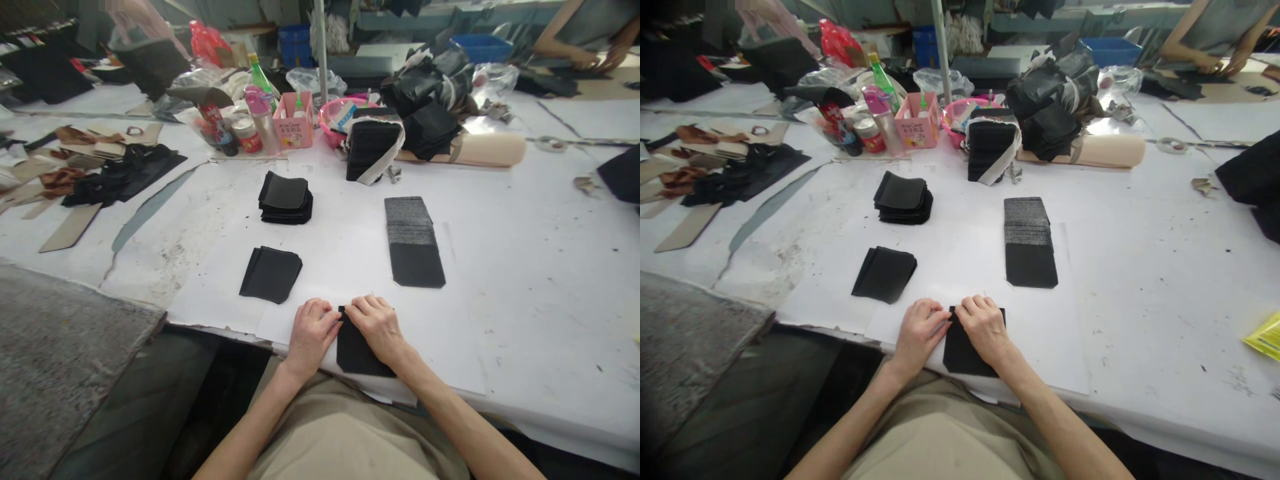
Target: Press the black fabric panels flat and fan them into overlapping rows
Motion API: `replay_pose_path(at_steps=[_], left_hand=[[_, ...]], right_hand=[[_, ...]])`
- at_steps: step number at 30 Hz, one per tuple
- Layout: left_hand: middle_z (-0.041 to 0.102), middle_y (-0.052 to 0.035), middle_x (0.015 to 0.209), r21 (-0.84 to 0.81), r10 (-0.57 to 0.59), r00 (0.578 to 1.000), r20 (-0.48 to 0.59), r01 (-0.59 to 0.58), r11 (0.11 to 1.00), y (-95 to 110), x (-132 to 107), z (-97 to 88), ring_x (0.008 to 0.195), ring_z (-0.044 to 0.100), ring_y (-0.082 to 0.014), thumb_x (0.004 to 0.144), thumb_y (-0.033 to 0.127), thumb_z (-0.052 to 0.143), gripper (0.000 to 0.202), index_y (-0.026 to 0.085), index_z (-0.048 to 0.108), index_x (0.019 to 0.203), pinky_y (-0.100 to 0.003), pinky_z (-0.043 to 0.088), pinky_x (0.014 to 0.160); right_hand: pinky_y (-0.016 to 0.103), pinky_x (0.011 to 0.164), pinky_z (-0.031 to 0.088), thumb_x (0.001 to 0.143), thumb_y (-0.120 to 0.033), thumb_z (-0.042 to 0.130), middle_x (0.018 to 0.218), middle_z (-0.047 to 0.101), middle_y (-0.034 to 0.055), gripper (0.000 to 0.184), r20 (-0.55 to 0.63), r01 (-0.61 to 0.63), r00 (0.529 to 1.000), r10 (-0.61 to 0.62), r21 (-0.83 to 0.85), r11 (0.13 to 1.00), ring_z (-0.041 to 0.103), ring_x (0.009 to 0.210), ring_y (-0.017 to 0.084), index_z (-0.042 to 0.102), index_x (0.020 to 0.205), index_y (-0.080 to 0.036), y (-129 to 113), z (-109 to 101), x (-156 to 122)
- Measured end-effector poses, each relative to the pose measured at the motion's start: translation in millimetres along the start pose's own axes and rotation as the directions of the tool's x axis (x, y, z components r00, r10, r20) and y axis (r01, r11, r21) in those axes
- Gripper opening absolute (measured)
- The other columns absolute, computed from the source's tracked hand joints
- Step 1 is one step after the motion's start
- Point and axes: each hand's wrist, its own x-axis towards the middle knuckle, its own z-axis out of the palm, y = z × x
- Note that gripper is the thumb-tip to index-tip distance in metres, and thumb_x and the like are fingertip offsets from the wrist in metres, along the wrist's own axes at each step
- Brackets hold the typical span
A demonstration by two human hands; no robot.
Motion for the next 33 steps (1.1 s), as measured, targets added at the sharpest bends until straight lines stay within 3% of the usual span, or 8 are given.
replay_pose_path(at_steps=[5, 13, 19, 24, 29, 33], left_hand=[[0.056, -0.0056, 0.101, 0.024, 0.033, 0.999, -0.004, -0.033, 0.999, -1.2, -0.3, 1.5, 0.100, 0.051, -0.0206, 0.094, 0.024, 0.054, 0.012, 0.022, 0.066, 0.096, -0.038, 0.043, 0.086], [0.056, -0.0059, 0.103, 0.034, 0.020, 1.000, 0.017, -0.020, 0.999, 0.2, -0.9, -0.3, 0.101, 0.050, -0.0205, 0.095, 0.024, 0.053, 0.013, 0.022, 0.066, 0.097, -0.038, 0.043, 0.087], [0.056, -0.0062, 0.104, 0.037, 0.014, 1.000, 0.021, -0.015, 0.999, -0.1, -0.7, -0.3, 0.103, 0.050, -0.0209, 0.095, 0.025, 0.053, 0.013, 0.022, 0.065, 0.097, -0.038, 0.043, 0.088], [0.056, -0.0064, 0.103, 0.045, 0.022, 1.000, 0.013, -0.022, 0.999, -0.3, -0.6, 0.6, 0.102, 0.050, -0.0210, 0.095, 0.024, 0.053, 0.012, 0.021, 0.065, 0.095, -0.038, 0.043, 0.087], [0.057, -0.0060, 0.100, 0.051, 0.043, 0.999, -0.021, -0.042, 0.998, -1.0, 0.2, 3.0, 0.099, 0.051, -0.0205, 0.095, 0.023, 0.054, 0.012, 0.020, 0.064, 0.089, -0.037, 0.043, 0.085], [0.057, -0.0060, 0.099, 0.074, 0.063, 0.997, -0.037, -0.060, 0.995, -1.8, 0.5, 4.6, 0.099, 0.052, -0.0210, 0.094, 0.022, 0.055, 0.010, 0.020, 0.063, 0.088, -0.037, 0.044, 0.084]], right_hand=[[0.033, 0.073, 0.035, 0.095, -0.014, 0.051, 0.078, 0.059, 0.0052, 0.018, -0.026, -0.008, 1.000, 0.008, -0.012, 1.000, 0.051, 0.078, 0.020, 0.060, 0.080, -0.019, -1.3, 6.8, 3.1], [0.032, 0.074, 0.039, 0.096, -0.018, 0.051, 0.081, 0.062, 0.0052, 0.016, -0.099, -0.127, 0.985, 0.141, 0.142, 0.982, 0.053, 0.078, 0.019, 0.060, 0.083, -0.019, 1.1, 10.3, 6.6], [0.033, 0.076, 0.040, 0.097, -0.023, 0.052, 0.095, 0.064, 0.0057, 0.011, -0.014, 0.027, 1.000, -0.026, 0.147, 0.989, 0.053, 0.087, 0.021, 0.063, 0.099, -0.021, 8.2, 3.2, 3.4], [0.033, 0.075, 0.039, 0.095, -0.015, 0.052, 0.089, 0.062, 0.0056, 0.011, 0.038, 0.101, 0.994, -0.104, 0.055, 0.993, 0.052, 0.083, 0.020, 0.062, 0.093, -0.018, 6.8, 1.6, 4.8], [0.033, 0.072, 0.037, 0.094, -0.013, 0.051, 0.079, 0.057, 0.0050, 0.015, 0.010, 0.045, 0.999, -0.044, -0.037, 0.998, 0.050, 0.077, 0.021, 0.058, 0.081, -0.018, 2.3, 10.9, 12.3], [0.030, 0.068, 0.038, 0.092, -0.010, 0.049, 0.077, 0.057, 0.0039, 0.015, -0.124, -0.116, 0.985, 0.119, 0.031, 0.993, 0.052, 0.073, 0.018, 0.057, 0.081, -0.017, 4.9, 17.6, 19.5]])
